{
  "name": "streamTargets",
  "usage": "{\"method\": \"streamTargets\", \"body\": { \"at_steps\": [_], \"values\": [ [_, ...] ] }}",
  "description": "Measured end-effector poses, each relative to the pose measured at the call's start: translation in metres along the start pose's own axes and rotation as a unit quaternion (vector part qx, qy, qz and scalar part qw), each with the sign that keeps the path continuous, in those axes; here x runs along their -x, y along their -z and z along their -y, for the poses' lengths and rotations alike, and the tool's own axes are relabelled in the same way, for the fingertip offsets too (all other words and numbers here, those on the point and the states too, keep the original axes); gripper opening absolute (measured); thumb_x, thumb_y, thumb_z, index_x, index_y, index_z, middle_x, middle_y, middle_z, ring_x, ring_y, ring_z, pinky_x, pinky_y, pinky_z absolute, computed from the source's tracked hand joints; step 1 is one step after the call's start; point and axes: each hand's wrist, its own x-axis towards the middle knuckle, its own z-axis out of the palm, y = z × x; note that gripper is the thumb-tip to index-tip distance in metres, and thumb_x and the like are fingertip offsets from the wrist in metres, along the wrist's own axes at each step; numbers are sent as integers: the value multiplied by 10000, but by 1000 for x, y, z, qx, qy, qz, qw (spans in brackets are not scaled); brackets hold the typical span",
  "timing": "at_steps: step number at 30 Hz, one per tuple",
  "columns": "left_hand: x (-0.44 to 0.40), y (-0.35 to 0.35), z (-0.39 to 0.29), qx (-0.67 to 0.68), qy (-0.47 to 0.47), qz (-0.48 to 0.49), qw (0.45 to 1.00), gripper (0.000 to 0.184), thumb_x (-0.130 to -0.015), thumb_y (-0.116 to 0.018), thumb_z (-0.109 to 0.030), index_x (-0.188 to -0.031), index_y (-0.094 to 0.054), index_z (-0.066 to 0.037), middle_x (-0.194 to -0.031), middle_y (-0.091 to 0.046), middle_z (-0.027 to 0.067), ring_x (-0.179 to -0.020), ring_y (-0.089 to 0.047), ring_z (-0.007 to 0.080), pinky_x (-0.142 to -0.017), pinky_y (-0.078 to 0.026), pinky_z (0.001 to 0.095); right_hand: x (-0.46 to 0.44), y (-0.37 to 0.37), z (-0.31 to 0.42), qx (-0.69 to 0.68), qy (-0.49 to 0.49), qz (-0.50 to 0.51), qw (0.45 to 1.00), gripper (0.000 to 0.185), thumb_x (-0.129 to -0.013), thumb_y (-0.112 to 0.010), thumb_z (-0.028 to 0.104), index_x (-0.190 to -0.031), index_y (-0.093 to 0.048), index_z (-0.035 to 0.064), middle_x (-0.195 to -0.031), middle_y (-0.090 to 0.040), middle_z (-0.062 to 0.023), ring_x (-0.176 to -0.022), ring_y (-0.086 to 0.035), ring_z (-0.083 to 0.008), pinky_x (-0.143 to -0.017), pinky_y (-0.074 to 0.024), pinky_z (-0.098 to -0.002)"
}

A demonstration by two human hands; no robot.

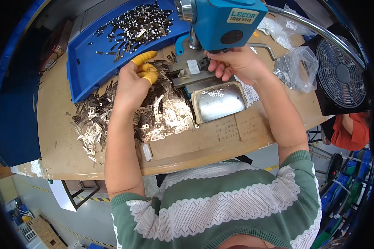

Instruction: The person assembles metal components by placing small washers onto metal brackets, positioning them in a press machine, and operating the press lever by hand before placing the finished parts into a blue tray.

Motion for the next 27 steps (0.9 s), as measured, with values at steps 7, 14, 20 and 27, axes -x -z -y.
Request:
{"method": "streamTargets", "body": {
  "at_steps": [7, 14, 20, 27],
  "values": [
    [21, -21, -30, 158, -1, 104, 982, 562, -714, -587, 55, -1258, -447, 29, -822, -592, 14, -735, -548, 68, -669, -435, 175, 33, -38, -27, 117, 242, -50, 962, 203, -804, -659, 155, -929, -589, 10, -696, -594, -40, -607, -562, -63, -546, -456, -213],
    [34, -40, -32, 211, 100, 178, 956, 352, -763, -683, -47, -1090, -581, 31, -936, -647, 107, -769, -631, 154, -619, -522, 246, 62, -39, -27, 185, 357, -87, 911, 57, -802, -632, 45, -853, -618, 26, -795, -608, -45, -708, -570, -110, -602, -445, -238],
    [40, -53, -25, 176, 110, 237, 949, 225, -770, -669, -22, -990, -638, 14, -859, -655, 90, -689, -628, 136, -571, -515, 232, 89, 1, -56, 268, 327, -216, 880, 106, -752, -666, 52, -850, -640, 22, -789, -613, -94, -687, -585, -221, -618, -463, -294],
    [34, -60, -13, 178, 68, 153, 970, 149, -791, -628, -19, -935, -632, 19, -845, -652, 128, -657, -636, 169, -523, -506, 214, 113, 84, -84, 450, 166, -292, 828, 80, -741, -658, 66, -817, -650, 46, -795, -603, -76, -794, -576, -246, -726, -451, -325]
  ]
}}
